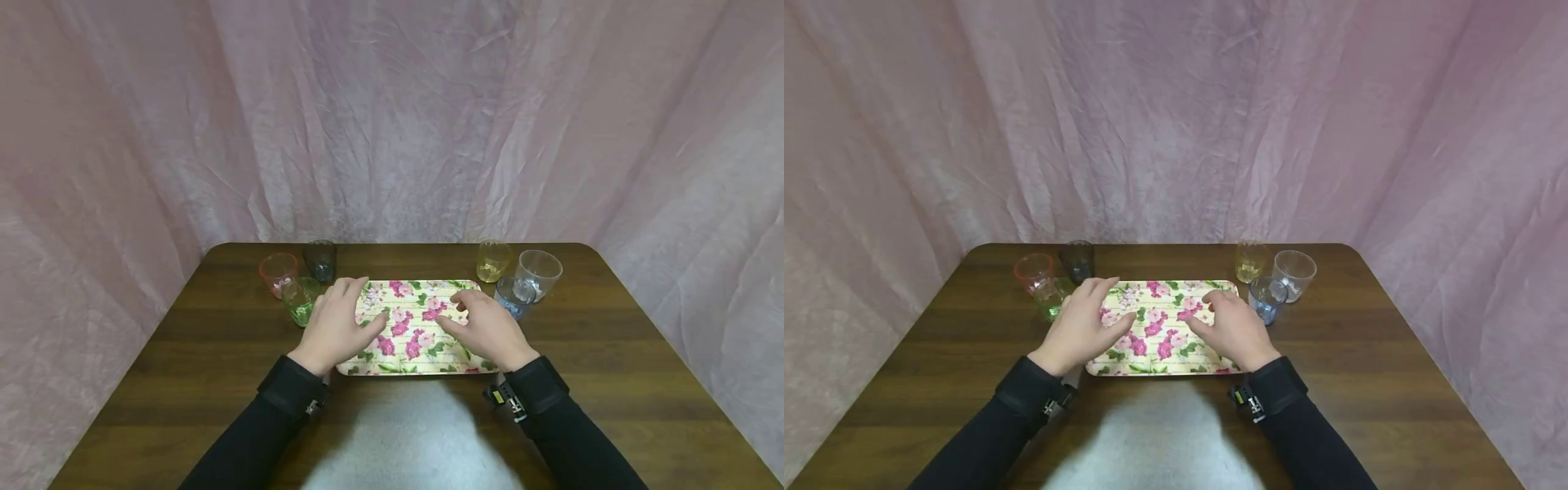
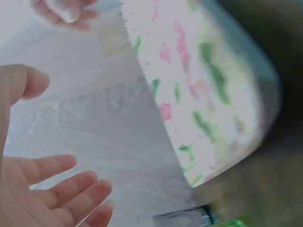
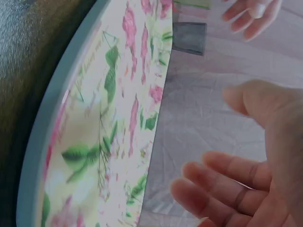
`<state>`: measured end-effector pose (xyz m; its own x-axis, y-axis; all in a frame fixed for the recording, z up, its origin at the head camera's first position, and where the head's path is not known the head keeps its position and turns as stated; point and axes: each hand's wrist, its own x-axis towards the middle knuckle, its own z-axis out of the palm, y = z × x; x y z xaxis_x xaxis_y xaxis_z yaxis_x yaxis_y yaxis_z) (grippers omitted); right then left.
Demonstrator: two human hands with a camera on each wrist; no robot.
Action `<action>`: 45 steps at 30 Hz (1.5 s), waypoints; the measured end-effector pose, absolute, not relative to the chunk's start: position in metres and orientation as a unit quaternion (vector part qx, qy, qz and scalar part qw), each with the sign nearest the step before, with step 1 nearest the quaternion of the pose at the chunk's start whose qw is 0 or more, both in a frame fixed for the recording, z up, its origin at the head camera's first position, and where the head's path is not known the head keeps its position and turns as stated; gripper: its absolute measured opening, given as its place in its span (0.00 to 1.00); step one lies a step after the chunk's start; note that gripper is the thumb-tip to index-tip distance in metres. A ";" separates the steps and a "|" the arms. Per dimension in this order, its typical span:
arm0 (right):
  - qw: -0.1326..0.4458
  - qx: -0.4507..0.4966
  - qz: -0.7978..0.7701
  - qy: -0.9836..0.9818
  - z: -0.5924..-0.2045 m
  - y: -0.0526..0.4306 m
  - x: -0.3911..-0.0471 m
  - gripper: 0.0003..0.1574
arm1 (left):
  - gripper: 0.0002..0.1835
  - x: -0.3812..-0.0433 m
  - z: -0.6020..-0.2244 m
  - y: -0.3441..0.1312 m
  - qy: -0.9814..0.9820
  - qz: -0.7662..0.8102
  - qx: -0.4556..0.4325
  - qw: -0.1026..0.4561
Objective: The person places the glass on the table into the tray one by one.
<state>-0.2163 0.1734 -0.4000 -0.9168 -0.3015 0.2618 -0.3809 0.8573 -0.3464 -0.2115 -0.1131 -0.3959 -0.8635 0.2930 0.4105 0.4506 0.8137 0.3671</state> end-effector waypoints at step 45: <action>-0.021 0.028 0.314 -0.949 -0.434 0.245 -0.197 0.15 | 0.56 -0.224 -0.419 -0.218 -0.920 -0.374 -0.025 0.110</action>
